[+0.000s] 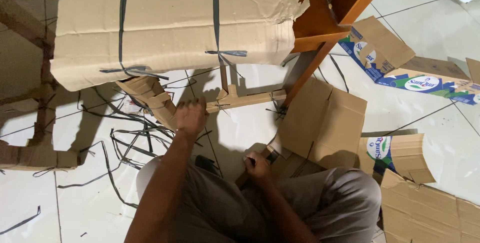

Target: The person sits on the floor and assembles a cardboard structure by folding a flat piece into a frame and securing it to a larger cardboard-covered object using black plastic ties. The person repeatedly threads and tightens the ties to fasten the components together.

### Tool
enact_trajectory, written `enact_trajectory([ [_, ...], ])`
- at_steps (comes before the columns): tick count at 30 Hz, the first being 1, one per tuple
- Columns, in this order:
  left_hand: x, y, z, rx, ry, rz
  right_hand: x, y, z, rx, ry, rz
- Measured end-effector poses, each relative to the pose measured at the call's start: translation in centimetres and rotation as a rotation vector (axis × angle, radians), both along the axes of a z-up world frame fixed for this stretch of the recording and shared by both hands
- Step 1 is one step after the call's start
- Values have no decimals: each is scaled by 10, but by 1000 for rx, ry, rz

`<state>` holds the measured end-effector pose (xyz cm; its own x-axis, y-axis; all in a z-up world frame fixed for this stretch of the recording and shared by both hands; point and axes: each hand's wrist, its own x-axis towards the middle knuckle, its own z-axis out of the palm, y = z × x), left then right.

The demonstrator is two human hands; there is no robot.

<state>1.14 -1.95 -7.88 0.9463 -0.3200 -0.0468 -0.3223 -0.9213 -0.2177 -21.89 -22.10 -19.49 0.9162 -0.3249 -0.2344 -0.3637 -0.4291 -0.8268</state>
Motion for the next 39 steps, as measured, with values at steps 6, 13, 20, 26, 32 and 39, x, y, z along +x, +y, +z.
enact_trajectory([
  [6,-37,-25,22,-281,-245,119,3,-1,-22,-57,-106,0],
  [13,-100,-41,50,-313,28,73,7,-7,-16,78,30,91],
  [20,-161,-52,-80,9,135,-9,17,5,-12,191,108,84],
  [26,-177,-51,-122,-45,209,8,20,17,43,155,91,133],
  [32,-218,-37,-37,101,-532,-7,19,37,49,60,105,222],
  [39,-224,12,-69,-354,-311,17,11,69,83,-106,79,364],
])
